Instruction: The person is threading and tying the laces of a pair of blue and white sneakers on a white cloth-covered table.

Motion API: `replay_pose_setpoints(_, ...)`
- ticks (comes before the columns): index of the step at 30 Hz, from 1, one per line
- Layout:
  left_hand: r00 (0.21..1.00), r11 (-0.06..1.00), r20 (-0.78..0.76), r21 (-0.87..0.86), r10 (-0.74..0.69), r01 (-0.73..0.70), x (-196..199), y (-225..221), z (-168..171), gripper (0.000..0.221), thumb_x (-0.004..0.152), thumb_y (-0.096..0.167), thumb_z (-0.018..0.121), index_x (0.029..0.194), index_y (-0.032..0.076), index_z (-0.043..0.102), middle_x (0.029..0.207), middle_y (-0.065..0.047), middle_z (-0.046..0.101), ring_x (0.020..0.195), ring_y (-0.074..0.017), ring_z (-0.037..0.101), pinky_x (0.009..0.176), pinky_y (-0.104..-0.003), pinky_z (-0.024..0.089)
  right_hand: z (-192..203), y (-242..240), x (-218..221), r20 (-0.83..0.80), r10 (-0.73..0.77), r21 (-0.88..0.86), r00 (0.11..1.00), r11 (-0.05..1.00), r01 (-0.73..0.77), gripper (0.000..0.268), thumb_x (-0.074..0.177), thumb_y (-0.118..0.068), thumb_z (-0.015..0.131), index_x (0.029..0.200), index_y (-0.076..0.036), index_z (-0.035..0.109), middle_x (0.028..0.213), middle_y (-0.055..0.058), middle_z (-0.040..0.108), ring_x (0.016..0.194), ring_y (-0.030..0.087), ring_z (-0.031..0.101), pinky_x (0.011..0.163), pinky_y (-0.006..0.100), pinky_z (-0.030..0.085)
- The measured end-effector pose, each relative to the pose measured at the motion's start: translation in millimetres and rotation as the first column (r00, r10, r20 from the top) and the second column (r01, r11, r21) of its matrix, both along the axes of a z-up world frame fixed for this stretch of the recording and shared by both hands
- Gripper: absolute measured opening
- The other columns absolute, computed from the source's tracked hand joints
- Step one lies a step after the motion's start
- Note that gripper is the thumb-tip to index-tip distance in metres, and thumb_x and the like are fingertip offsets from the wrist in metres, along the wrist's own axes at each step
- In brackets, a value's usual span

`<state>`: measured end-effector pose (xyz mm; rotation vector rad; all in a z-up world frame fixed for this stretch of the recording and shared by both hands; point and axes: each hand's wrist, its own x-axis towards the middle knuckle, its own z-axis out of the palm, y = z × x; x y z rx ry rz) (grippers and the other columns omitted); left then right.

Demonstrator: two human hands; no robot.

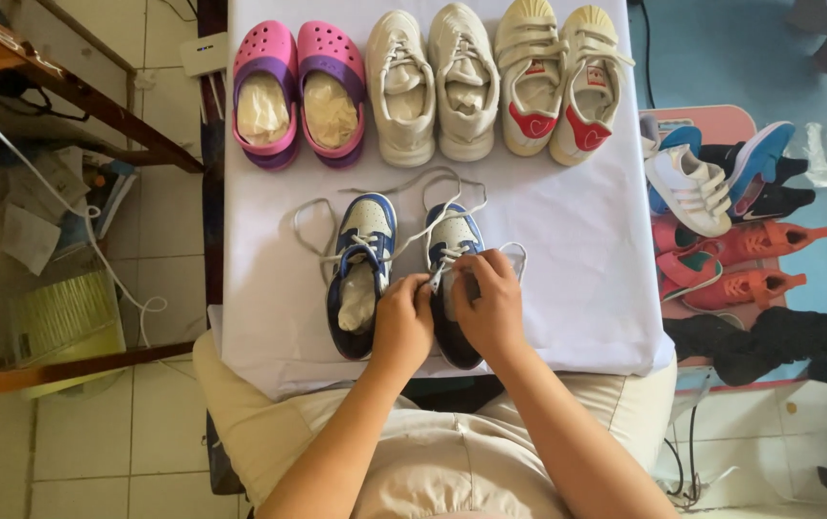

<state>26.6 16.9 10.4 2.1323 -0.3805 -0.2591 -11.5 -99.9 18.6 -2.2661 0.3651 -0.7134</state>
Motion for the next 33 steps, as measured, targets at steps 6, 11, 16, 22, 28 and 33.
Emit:
replay_pose_setpoints(6, 0.999, 1.000, 0.045, -0.013, -0.004, 0.004, 0, 1, -1, 0.016, 0.090, 0.012, 0.054, 0.099, 0.004, 0.065, 0.083, -0.016, 0.065, 0.088, -0.0344, 0.064, 0.078, -0.040, 0.052, -2, -2, -2, -0.025, 0.081, -0.030, 0.996, 0.996, -0.081, 0.010, 0.072, -0.010, 0.065, 0.080, -0.013, 0.059, 0.079, 0.006, 0.053, 0.074, 0.030, 0.059, 0.069, 0.039, 0.048)
replay_pose_setpoints(11, 0.998, 0.999, 0.062, -0.030, -0.015, 0.017, 0, 3, 1, 0.016, 0.090, 0.011, 0.054, 0.098, 0.004, 0.066, 0.083, -0.016, 0.067, 0.089, -0.0345, 0.064, 0.080, -0.040, 0.052, -6, -5, -2, -0.051, 0.088, -0.010, 0.995, 0.996, -0.088, 0.008, 0.073, -0.012, 0.067, 0.079, -0.013, 0.061, 0.079, 0.005, 0.055, 0.075, 0.028, 0.059, 0.070, 0.037, 0.049)
replay_pose_setpoints(16, 0.999, 0.998, 0.020, -0.046, -0.040, 0.041, 2, 4, 4, 0.019, 0.091, 0.010, 0.052, 0.101, 0.002, 0.066, 0.087, -0.017, 0.067, 0.091, -0.0347, 0.064, 0.083, -0.039, 0.051, -6, -7, -4, -0.049, 0.091, 0.007, 0.995, 0.996, -0.091, 0.010, 0.072, -0.012, 0.070, 0.078, -0.013, 0.062, 0.079, 0.005, 0.056, 0.073, 0.028, 0.060, 0.068, 0.036, 0.050)
replay_pose_setpoints(22, 0.994, 0.993, -0.064, -0.079, -0.090, 0.085, 8, 8, 0, 0.021, 0.092, 0.009, 0.050, 0.104, 0.004, 0.067, 0.091, -0.015, 0.068, 0.094, -0.0330, 0.063, 0.085, -0.038, 0.050, -4, -9, -4, -0.075, 0.117, 0.015, 0.990, 0.993, -0.116, 0.011, 0.070, -0.012, 0.070, 0.076, -0.014, 0.062, 0.078, 0.004, 0.056, 0.075, 0.026, 0.060, 0.069, 0.035, 0.050)
replay_pose_setpoints(28, 0.985, 0.987, -0.098, -0.087, -0.143, 0.135, 10, 11, 4, 0.023, 0.092, 0.008, 0.050, 0.107, 0.004, 0.067, 0.096, -0.016, 0.068, 0.098, -0.0346, 0.062, 0.088, -0.040, 0.048, -6, -12, -4, -0.107, 0.155, 0.058, 0.982, 0.987, -0.150, 0.009, 0.069, -0.014, 0.069, 0.076, -0.014, 0.063, 0.079, 0.005, 0.057, 0.077, 0.029, 0.061, 0.069, 0.036, 0.050)
replay_pose_setpoints(33, 0.984, 0.987, -0.111, -0.090, -0.141, 0.131, 9, 12, 2, 0.023, 0.091, 0.008, 0.051, 0.109, 0.004, 0.066, 0.097, -0.015, 0.068, 0.098, -0.0337, 0.062, 0.089, -0.039, 0.048, -6, -10, -5, -0.141, 0.164, 0.035, 0.976, 0.986, -0.161, 0.010, 0.070, -0.015, 0.069, 0.078, -0.014, 0.063, 0.081, 0.007, 0.056, 0.081, 0.030, 0.060, 0.072, 0.039, 0.050)
